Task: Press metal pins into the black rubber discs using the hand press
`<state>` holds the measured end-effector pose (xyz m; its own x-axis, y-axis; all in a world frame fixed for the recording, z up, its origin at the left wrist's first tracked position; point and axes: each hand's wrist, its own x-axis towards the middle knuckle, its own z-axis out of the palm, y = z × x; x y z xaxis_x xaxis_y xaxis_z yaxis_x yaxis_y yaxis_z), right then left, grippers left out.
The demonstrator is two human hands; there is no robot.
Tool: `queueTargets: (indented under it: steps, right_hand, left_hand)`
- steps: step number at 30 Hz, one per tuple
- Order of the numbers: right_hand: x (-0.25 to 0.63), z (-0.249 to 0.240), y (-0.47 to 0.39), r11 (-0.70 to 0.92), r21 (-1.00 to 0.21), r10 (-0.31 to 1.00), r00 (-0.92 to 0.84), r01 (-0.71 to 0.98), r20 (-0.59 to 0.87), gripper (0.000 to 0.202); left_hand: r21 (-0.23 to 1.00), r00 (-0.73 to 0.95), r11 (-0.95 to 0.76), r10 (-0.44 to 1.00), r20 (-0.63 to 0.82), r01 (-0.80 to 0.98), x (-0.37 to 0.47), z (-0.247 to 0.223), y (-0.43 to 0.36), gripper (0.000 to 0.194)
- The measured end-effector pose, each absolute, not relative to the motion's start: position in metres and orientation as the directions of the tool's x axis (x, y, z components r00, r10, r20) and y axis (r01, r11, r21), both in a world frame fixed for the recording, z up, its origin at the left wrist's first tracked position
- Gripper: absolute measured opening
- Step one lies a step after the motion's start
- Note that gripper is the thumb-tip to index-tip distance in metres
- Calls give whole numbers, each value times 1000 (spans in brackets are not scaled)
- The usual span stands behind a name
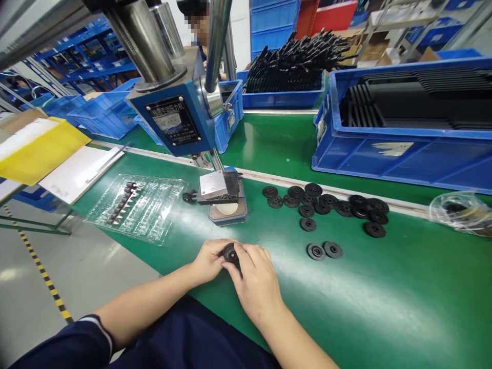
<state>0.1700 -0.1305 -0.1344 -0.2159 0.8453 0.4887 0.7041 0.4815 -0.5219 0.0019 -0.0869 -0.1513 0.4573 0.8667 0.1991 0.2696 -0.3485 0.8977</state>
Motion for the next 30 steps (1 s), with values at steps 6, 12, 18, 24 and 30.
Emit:
queueTargets:
  steps: [6, 12, 18, 24, 30]
  right_hand:
    - [164, -137, -132, 474, -545, 840, -171, 692, 514, 35]
    - [161, -140, -131, 467, -558, 841, -151, 686, 519, 34]
    - [160, -140, -130, 474, -544, 833, -152, 692, 532, 35]
    - [161, -139, -129, 490, -565, 836, -173, 664, 522, 33]
    - [160, -137, -129, 478, -559, 843, -178, 677, 507, 31]
  left_hand:
    - [901, 429, -337, 881, 200, 272, 2, -152, -88, 24]
    - [891, 424, -342, 884, 198, 297, 1, -153, -88, 25]
    - [906, 430, -323, 884, 185, 273, 0, -153, -87, 26]
    - [910, 454, -314, 875, 167, 271, -2, -153, -86, 25]
    - [898, 454, -332, 873, 177, 288, -2, -154, -85, 27]
